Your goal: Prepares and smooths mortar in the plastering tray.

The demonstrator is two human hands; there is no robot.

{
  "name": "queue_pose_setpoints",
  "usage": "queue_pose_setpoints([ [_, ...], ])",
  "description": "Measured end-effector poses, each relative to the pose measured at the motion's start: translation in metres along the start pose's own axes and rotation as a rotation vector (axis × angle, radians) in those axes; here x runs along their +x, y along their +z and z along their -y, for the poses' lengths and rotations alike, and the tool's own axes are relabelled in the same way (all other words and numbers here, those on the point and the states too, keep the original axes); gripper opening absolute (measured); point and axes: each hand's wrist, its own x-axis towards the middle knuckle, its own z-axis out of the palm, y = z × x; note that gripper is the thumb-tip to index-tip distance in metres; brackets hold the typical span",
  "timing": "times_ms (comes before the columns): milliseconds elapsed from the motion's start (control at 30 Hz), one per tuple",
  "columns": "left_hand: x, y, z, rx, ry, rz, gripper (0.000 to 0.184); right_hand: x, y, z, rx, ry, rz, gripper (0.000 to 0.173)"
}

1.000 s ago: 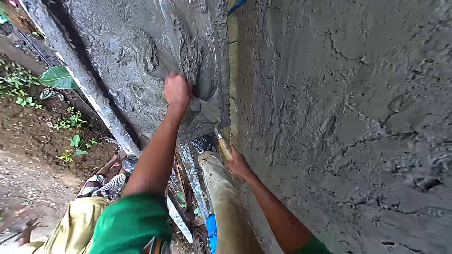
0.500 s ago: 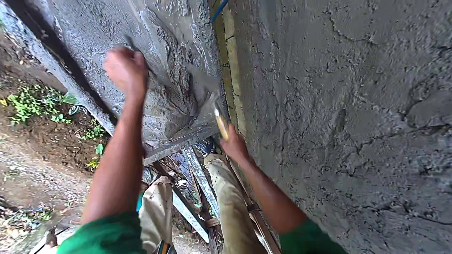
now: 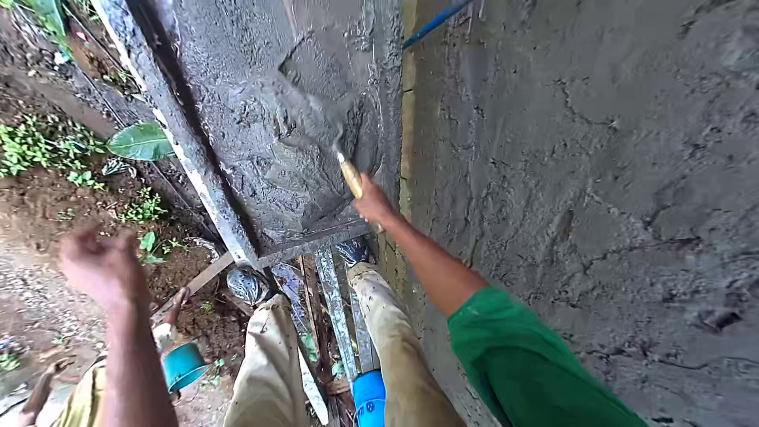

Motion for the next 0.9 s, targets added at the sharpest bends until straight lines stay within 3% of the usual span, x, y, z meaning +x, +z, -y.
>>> queue_pose_setpoints([
  [100,-0.076,0.023,0.030,-0.089,-0.085,0.063,0.052,-0.064,-0.003,-0.007,-0.144,-0.009,0.021,0.064],
  [200,-0.152,0.046,0.028,-0.219,-0.181,0.169,0.046,-0.105,-0.013,-0.024,-0.245,-0.001,0.080,0.059],
  [267,-0.192,0.067,0.021,-0.273,-0.227,0.257,0.044,-0.111,-0.020,-0.027,-0.175,0.038,0.057,0.060],
  [333,-0.214,0.096,0.018,-0.229,-0.193,0.445,0.044,-0.082,-0.028,-0.024,-0.084,0.070,-0.065,0.062],
  [433,-0.215,0.139,0.033,-0.095,-0.099,0.677,0.042,-0.010,-0.033,-0.027,-0.018,0.177,-0.231,0.066],
  [500,-0.209,0.148,0.037,-0.069,-0.139,0.744,0.040,0.015,-0.018,-0.040,0.130,0.239,-0.236,0.067],
  [600,-0.206,0.138,0.026,-0.091,-0.151,0.733,0.039,-0.020,0.041,-0.063,0.541,0.230,-0.105,0.068],
  [700,-0.209,0.132,0.015,-0.123,-0.106,0.694,0.039,-0.053,0.084,-0.058,0.713,0.183,0.001,0.055],
  [800,-0.212,0.131,0.021,-0.088,-0.108,0.703,0.040,-0.062,0.094,-0.034,0.758,0.161,0.039,0.045],
  [900,-0.210,0.136,0.029,-0.097,-0.111,0.684,0.040,-0.079,0.079,-0.027,0.713,0.150,0.054,0.047],
])
